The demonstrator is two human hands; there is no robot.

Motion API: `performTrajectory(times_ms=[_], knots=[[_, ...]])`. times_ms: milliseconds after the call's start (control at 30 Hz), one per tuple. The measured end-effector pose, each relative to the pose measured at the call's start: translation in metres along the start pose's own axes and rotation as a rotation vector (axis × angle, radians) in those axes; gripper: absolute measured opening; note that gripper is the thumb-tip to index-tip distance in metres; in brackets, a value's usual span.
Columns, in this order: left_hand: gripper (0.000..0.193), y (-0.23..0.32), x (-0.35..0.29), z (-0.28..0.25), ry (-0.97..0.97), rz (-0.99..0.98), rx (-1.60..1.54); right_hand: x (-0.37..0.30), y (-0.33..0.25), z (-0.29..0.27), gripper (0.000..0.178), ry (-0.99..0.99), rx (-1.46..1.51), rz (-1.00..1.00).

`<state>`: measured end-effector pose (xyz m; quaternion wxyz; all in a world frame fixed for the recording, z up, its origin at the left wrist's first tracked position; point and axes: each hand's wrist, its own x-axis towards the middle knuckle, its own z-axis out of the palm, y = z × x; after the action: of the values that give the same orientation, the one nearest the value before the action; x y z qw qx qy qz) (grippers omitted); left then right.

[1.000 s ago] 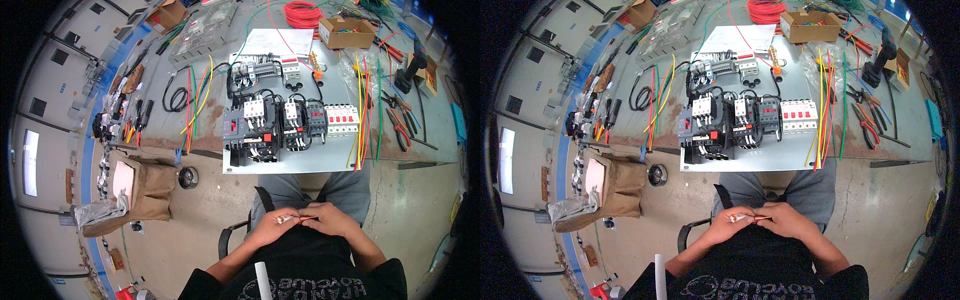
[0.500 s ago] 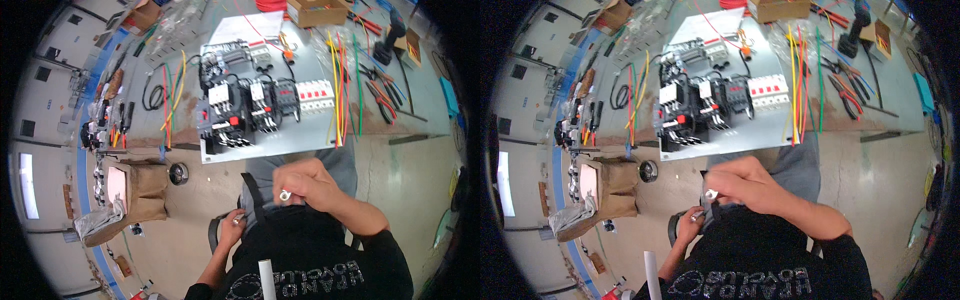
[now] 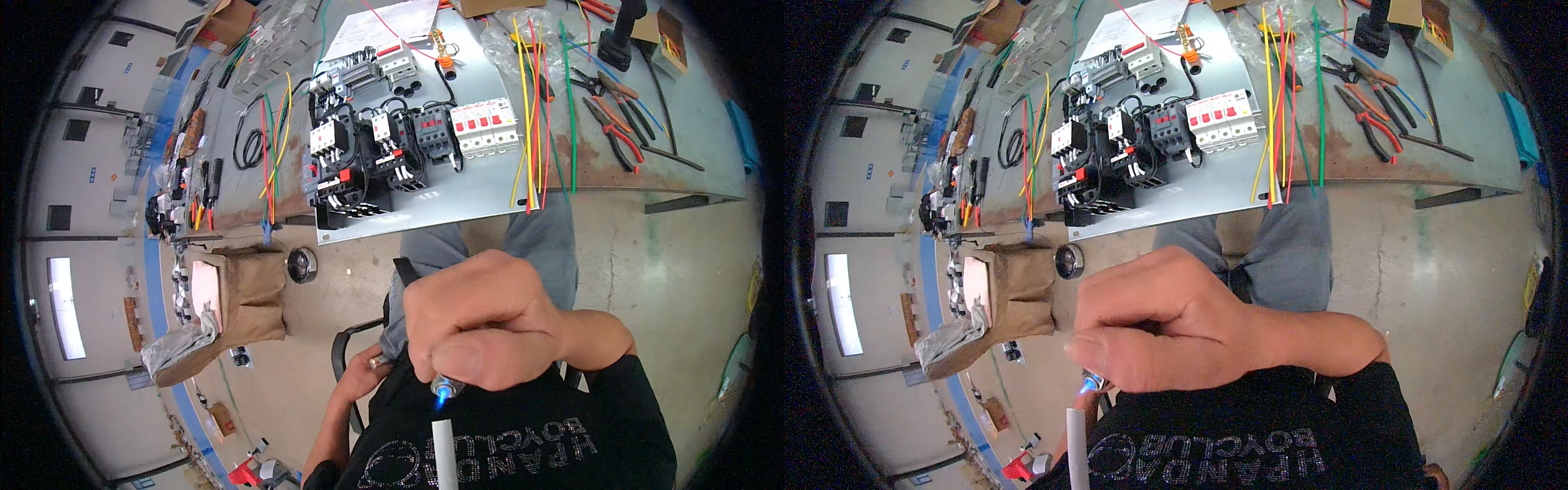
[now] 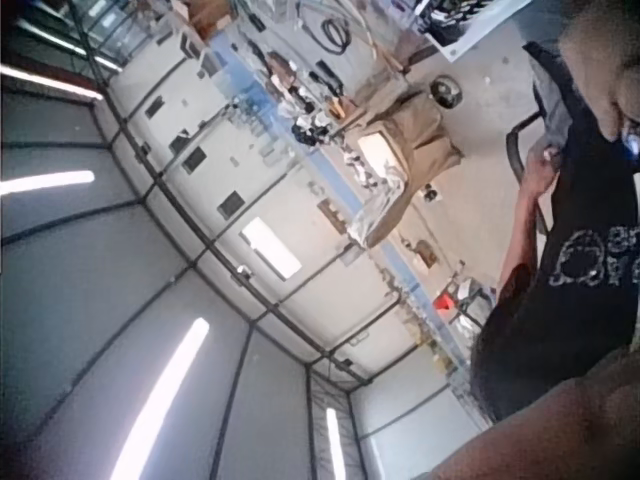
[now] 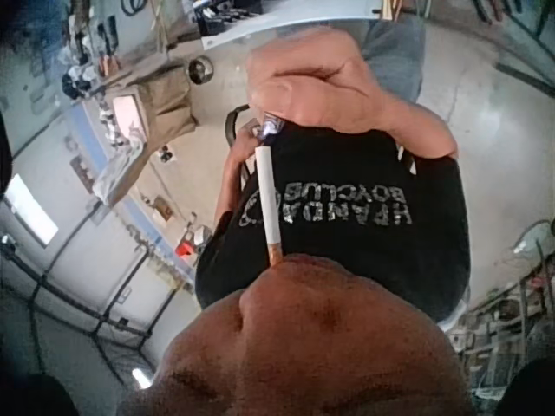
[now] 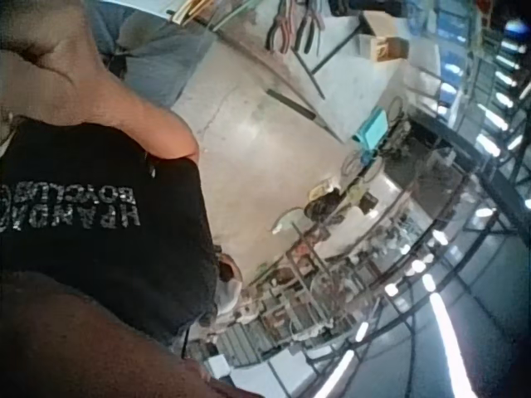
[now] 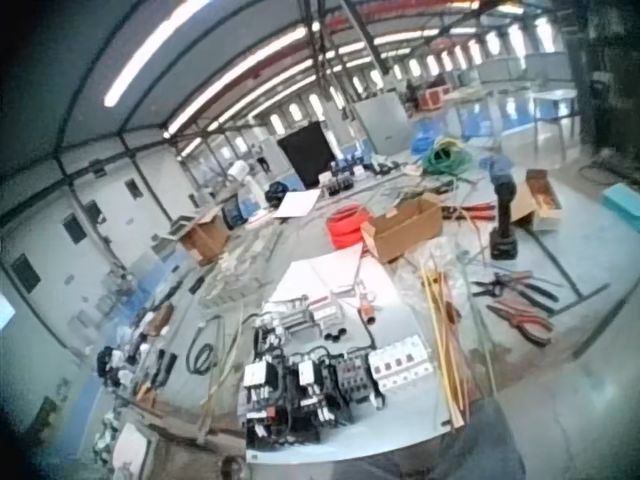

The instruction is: The person strips insulation from multiple colored wires using a wire stripper and arranges them on a DIN rail-mounted electrical panel. They handle green, red, yellow, and blue wires, cutting and preparing each for connection.

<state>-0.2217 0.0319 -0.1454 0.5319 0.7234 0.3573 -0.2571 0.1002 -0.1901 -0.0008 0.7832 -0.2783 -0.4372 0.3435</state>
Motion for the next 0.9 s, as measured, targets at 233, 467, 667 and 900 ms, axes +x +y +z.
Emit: performTrajectory(times_ms=[233,467,667,900], knots=[[0.037,0.007,0.014,0.034,0.385,0.164,-0.21,-0.013,-0.019,-0.004,0.017,-0.034,0.005,-0.102],[0.032,-0.089,0.058,0.049,0.44,0.178,-0.257,-0.025,-0.03,-0.009,0.018,-0.061,0.016,-0.13],[0.031,-0.051,0.059,0.04,0.274,0.238,-0.031,-0.033,-0.035,-0.016,0.021,-0.089,-0.037,-0.151],[0.029,-0.03,0.084,0.036,0.279,0.293,0.238,-0.034,0.026,-0.02,0.032,-0.067,-0.388,0.166]])
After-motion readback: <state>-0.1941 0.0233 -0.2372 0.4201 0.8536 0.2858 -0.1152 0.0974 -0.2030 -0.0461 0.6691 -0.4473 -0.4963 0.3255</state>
